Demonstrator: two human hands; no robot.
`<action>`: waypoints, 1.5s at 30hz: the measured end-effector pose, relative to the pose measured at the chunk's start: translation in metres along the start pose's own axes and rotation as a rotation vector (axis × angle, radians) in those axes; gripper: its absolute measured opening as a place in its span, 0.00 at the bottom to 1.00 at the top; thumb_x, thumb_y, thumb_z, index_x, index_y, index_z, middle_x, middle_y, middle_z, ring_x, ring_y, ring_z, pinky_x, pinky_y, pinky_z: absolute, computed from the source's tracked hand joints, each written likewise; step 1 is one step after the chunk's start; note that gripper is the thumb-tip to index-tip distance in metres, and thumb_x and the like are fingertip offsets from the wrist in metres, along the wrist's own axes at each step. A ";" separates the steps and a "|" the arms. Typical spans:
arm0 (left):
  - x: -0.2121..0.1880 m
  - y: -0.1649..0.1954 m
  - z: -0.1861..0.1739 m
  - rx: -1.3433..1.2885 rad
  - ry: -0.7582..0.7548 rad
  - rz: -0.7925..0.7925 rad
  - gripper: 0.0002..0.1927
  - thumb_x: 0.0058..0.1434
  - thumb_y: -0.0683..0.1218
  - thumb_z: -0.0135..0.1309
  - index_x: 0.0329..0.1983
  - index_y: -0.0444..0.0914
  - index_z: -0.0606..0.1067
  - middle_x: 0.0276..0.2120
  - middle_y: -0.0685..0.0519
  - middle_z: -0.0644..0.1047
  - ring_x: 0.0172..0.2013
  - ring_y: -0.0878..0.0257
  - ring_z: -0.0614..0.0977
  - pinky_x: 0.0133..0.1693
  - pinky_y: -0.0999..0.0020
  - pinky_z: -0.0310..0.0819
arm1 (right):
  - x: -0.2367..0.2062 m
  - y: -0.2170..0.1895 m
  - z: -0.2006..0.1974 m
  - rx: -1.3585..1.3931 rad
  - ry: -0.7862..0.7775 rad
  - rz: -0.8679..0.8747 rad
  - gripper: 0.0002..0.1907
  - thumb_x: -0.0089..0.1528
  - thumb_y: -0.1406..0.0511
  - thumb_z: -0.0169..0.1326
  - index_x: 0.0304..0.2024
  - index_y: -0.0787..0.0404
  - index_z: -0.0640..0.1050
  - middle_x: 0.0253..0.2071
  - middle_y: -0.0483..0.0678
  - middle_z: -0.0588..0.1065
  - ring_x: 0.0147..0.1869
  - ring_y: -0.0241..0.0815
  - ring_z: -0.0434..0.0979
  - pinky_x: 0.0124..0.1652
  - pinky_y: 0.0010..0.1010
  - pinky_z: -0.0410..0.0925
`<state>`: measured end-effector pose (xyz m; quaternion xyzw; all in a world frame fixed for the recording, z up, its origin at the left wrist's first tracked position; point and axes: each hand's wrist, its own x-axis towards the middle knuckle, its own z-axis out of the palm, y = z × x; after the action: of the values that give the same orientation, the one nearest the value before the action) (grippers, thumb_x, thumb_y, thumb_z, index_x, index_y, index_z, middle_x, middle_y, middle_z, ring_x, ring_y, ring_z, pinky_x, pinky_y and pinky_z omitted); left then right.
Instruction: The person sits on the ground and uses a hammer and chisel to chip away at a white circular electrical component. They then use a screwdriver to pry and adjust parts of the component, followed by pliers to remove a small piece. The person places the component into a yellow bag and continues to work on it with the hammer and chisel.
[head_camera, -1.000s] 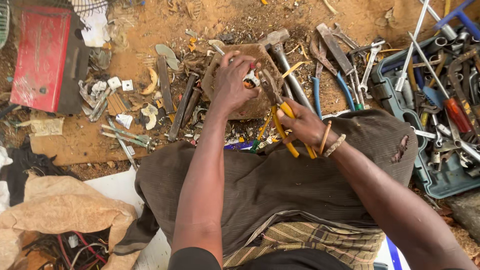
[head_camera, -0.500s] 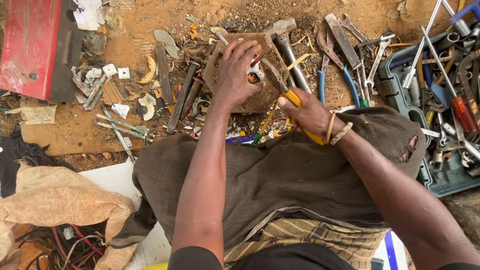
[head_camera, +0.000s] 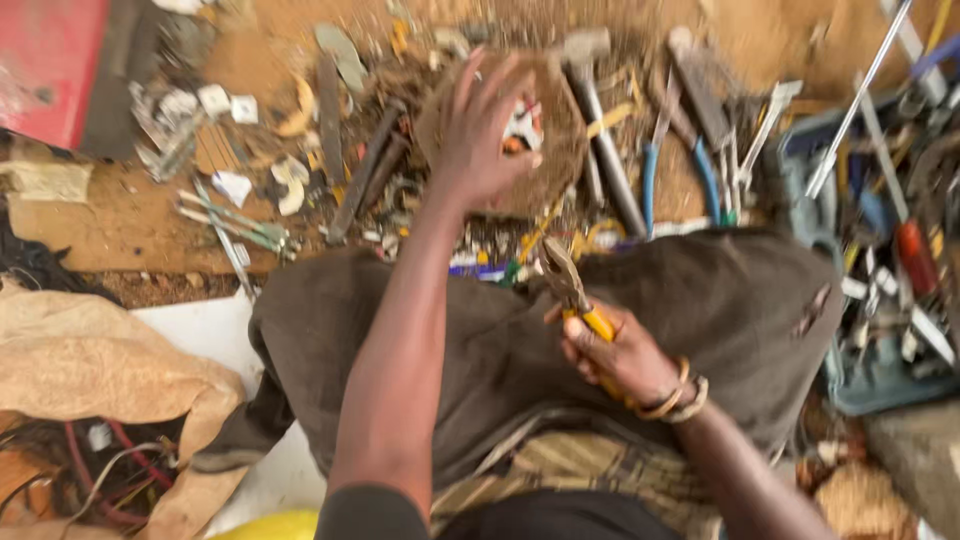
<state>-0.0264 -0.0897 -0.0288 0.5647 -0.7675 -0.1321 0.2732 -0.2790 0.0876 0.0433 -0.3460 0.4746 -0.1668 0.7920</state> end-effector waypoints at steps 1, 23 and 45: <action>-0.009 0.010 -0.007 -0.089 0.087 -0.050 0.35 0.51 0.55 0.70 0.60 0.41 0.73 0.64 0.43 0.70 0.68 0.45 0.64 0.68 0.43 0.53 | 0.001 0.003 -0.003 -0.002 -0.002 -0.025 0.16 0.68 0.58 0.52 0.51 0.60 0.76 0.24 0.42 0.70 0.22 0.30 0.65 0.22 0.23 0.62; -0.426 0.106 -0.281 0.357 0.009 -0.988 0.13 0.61 0.49 0.60 0.43 0.35 0.83 0.38 0.45 0.83 0.39 0.47 0.81 0.40 0.51 0.73 | 0.011 -0.049 0.040 -0.298 -0.275 -0.066 0.28 0.70 0.60 0.44 0.69 0.67 0.67 0.52 0.59 0.79 0.58 0.49 0.79 0.59 0.39 0.70; -0.025 0.054 -0.058 0.061 0.114 -0.291 0.29 0.59 0.56 0.64 0.61 0.41 0.77 0.70 0.44 0.63 0.70 0.40 0.58 0.66 0.37 0.48 | 0.119 -0.074 -0.174 -0.122 0.634 -0.268 0.19 0.66 0.68 0.55 0.57 0.68 0.68 0.39 0.48 0.76 0.34 0.36 0.79 0.32 0.27 0.77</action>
<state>-0.0312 -0.0420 0.0394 0.6848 -0.6644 -0.1146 0.2767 -0.3664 -0.1030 -0.0340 -0.3829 0.6565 -0.3396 0.5541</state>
